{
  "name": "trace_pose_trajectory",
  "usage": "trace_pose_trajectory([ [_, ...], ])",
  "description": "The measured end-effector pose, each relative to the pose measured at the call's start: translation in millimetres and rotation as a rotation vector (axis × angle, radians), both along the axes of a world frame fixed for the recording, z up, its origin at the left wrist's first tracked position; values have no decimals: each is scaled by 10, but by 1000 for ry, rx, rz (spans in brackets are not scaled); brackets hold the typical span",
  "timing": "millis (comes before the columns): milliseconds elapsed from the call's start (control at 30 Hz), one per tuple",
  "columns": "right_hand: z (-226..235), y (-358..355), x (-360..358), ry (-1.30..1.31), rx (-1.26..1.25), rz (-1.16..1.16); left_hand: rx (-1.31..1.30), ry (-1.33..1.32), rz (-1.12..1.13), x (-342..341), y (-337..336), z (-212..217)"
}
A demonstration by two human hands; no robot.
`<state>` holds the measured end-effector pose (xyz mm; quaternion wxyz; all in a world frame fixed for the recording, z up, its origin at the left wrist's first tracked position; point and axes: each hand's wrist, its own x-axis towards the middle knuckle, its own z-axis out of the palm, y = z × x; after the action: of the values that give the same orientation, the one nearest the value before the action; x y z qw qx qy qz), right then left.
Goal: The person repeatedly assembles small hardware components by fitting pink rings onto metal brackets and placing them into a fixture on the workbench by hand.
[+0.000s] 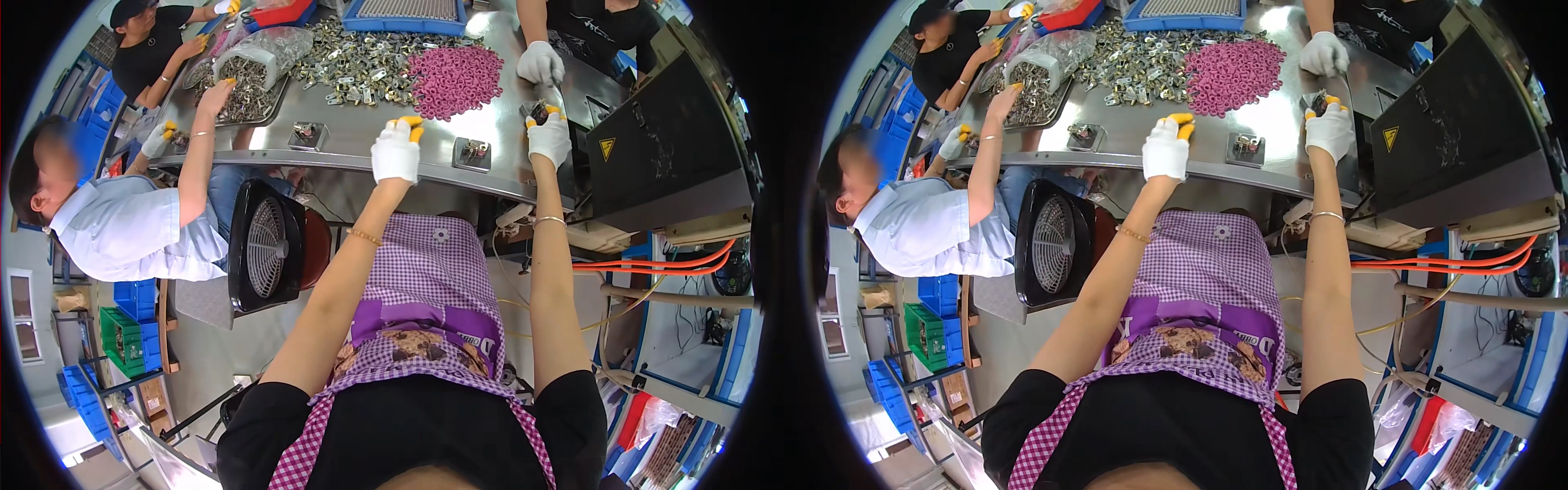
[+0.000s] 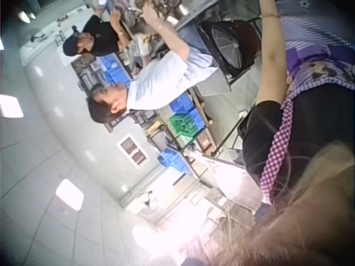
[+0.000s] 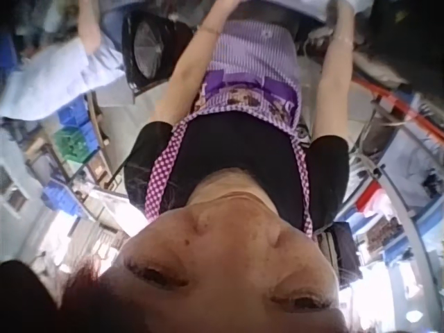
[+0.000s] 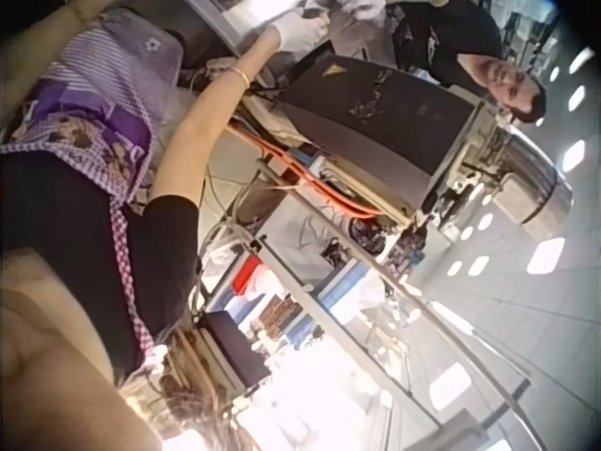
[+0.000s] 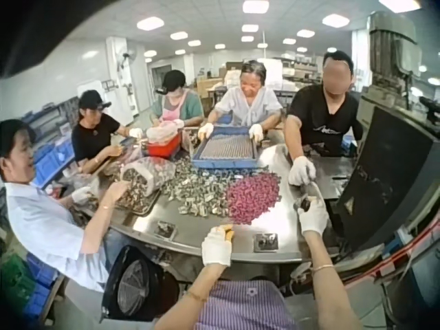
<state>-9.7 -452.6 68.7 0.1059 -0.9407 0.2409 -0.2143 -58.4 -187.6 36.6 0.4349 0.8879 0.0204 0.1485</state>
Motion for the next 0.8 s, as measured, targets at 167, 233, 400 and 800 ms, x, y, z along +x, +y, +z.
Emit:
trace_pose_trajectory([
  [167,-5,-8,18,-4,4,19,446,-303,94,-45,98,-266],
  [233,-5,-22,27,15,-19,10,437,-357,99,-46,92,-279],
  [400,-2,-25,27,-11,-31,36,424,-376,111,-74,90,-247],
  [800,-16,242,287,-96,-225,70,520,-415,177,-64,87,-257],
])
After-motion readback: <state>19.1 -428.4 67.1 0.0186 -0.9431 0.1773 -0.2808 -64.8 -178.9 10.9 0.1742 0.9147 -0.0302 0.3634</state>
